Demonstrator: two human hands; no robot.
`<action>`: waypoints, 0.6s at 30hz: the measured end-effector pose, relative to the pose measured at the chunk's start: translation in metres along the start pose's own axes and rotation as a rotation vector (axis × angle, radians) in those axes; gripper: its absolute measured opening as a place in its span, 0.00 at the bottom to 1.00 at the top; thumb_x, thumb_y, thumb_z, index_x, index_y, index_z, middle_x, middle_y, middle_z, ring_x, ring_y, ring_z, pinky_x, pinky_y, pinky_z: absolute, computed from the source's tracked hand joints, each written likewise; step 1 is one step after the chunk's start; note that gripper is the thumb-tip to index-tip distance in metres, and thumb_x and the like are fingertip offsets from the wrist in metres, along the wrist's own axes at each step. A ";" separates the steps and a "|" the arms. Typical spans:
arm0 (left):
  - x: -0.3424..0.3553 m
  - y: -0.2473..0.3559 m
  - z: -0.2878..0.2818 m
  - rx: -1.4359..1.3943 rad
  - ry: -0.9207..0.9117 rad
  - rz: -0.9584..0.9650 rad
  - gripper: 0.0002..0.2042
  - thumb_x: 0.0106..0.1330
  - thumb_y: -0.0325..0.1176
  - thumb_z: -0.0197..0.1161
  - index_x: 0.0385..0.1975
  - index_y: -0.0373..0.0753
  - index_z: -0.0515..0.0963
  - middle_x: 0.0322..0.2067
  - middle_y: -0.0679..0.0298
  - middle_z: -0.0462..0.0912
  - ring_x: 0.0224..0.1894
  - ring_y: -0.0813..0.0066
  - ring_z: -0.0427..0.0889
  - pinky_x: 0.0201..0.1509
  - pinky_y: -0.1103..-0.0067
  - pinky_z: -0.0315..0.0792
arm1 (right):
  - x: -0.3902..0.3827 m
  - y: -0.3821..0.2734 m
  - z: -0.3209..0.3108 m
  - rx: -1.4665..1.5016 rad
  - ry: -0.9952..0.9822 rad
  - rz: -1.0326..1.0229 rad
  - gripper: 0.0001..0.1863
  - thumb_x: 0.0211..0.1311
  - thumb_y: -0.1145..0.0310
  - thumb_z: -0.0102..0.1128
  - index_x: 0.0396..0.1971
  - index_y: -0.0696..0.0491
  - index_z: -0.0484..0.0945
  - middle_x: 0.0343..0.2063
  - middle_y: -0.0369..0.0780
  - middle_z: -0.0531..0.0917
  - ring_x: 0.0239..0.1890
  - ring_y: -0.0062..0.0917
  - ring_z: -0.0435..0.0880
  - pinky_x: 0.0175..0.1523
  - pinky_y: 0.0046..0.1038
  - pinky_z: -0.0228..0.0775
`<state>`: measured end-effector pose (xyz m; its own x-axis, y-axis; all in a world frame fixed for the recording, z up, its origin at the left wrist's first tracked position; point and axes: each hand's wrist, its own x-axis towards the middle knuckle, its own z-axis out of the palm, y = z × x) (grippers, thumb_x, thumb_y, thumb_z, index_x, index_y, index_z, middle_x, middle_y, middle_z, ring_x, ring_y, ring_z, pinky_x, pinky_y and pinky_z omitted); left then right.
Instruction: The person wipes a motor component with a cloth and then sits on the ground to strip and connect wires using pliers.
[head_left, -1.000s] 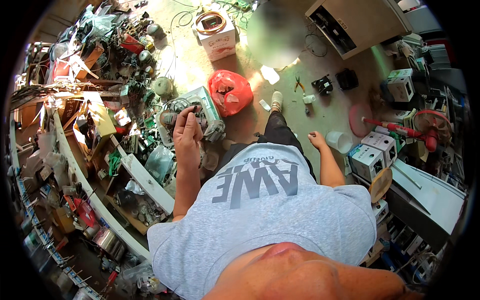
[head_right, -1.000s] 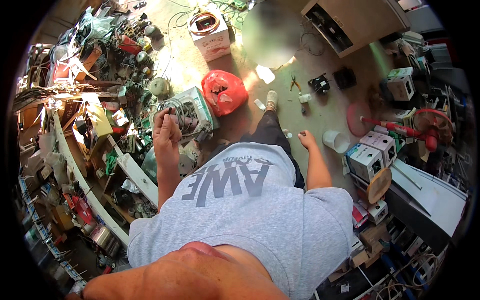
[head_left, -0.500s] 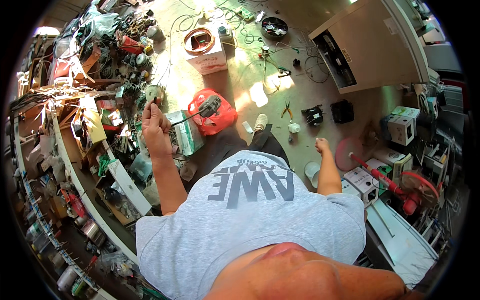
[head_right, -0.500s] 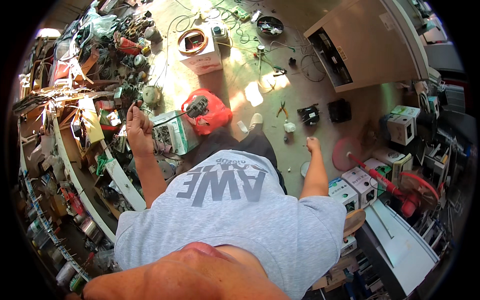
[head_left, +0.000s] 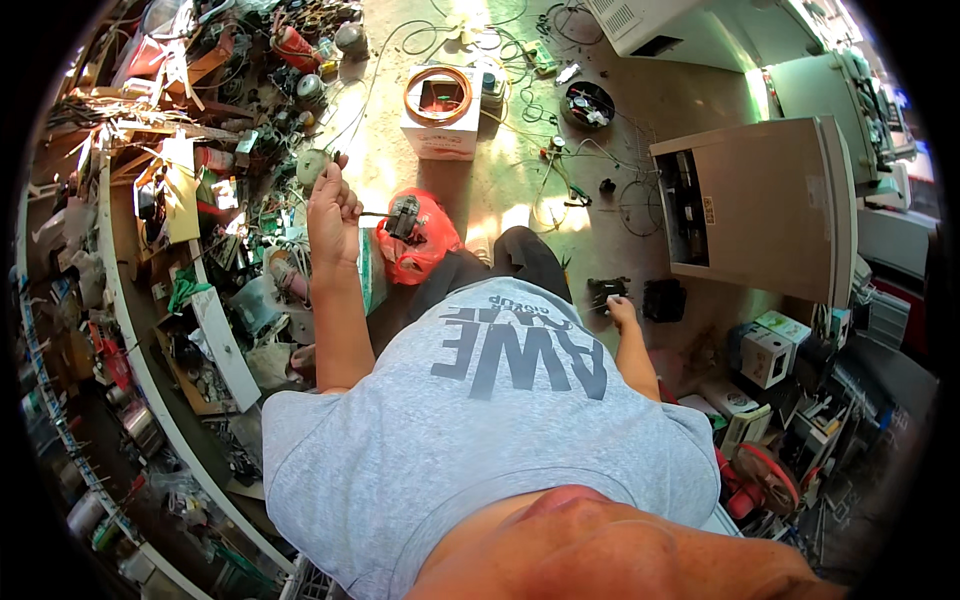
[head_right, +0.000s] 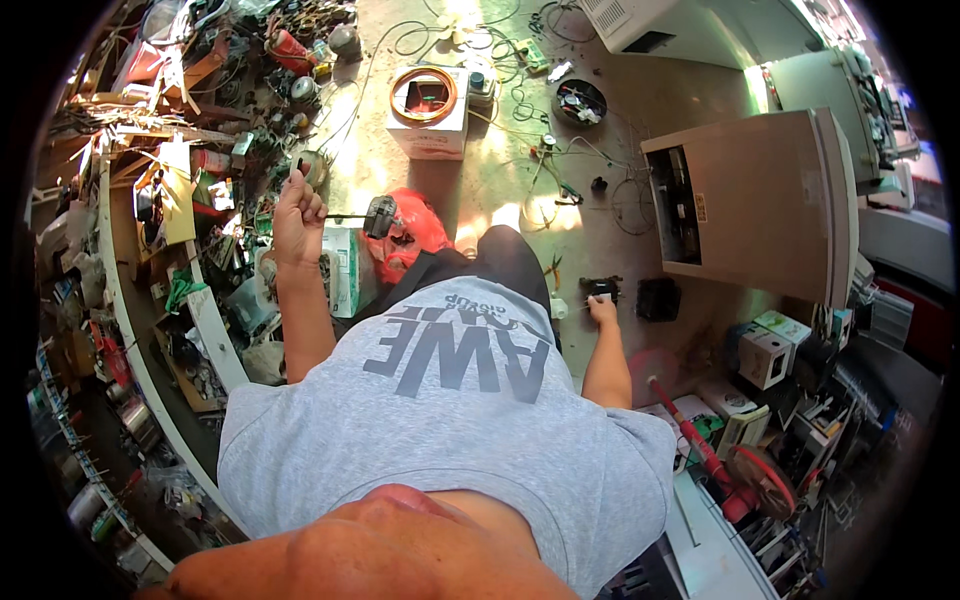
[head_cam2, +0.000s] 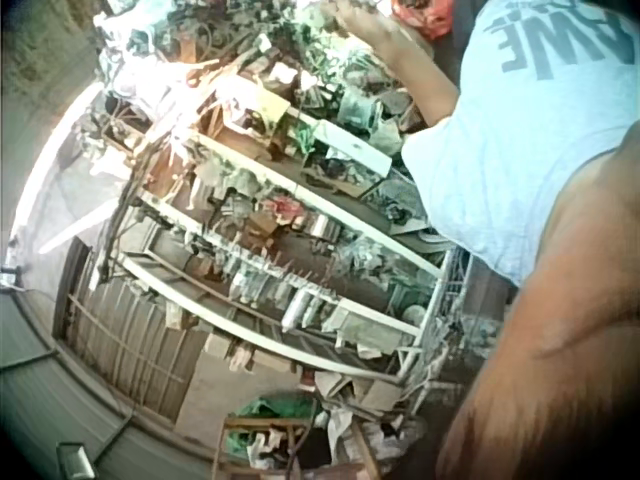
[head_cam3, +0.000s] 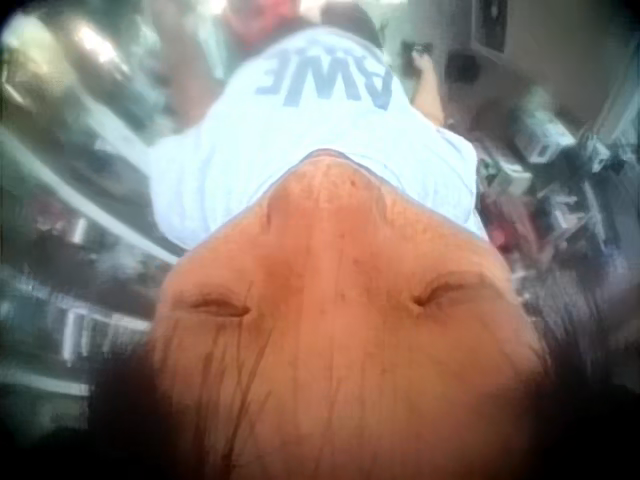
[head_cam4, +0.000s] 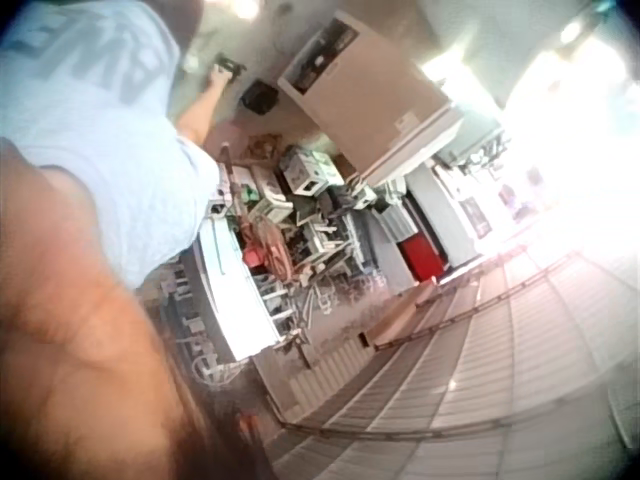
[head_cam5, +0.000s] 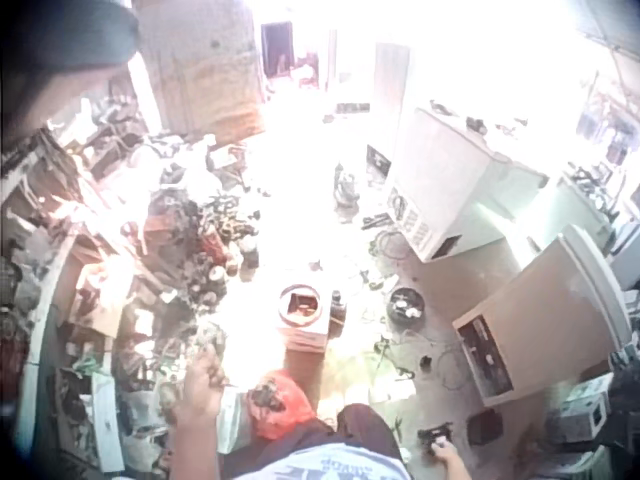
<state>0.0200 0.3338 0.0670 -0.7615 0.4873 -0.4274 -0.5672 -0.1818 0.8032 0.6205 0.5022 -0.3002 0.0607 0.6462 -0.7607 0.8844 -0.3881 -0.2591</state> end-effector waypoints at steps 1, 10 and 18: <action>0.000 0.001 -0.006 0.008 0.044 0.019 0.15 0.71 0.38 0.54 0.48 0.34 0.73 0.16 0.78 0.54 0.17 0.89 0.52 0.23 0.87 0.52 | -0.006 -0.007 -0.004 -0.064 -0.065 0.021 0.28 0.56 0.46 0.58 0.40 0.59 0.82 0.42 0.51 0.82 0.49 0.40 0.80 0.55 0.35 0.68; 0.051 0.040 -0.034 -0.127 0.309 0.208 0.12 0.71 0.38 0.53 0.47 0.39 0.73 0.15 0.77 0.54 0.17 0.88 0.54 0.24 0.85 0.55 | 0.108 -0.087 -0.081 -0.126 0.208 0.228 0.18 0.50 0.69 0.47 0.38 0.58 0.81 0.40 0.56 0.81 0.47 0.41 0.81 0.50 0.35 0.70; 0.073 0.121 -0.036 -0.065 0.367 0.492 0.11 0.72 0.38 0.50 0.48 0.42 0.73 0.16 0.77 0.53 0.17 0.87 0.53 0.26 0.85 0.55 | 0.130 -0.448 -0.132 -0.037 0.175 -0.435 0.16 0.48 0.62 0.53 0.32 0.55 0.84 0.35 0.45 0.84 0.42 0.38 0.81 0.44 0.31 0.69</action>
<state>-0.1156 0.3166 0.1177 -0.9904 0.0095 -0.1377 -0.1315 -0.3678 0.9206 0.2929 0.8470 -0.2041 -0.2451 0.8458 -0.4739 0.8609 -0.0350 -0.5076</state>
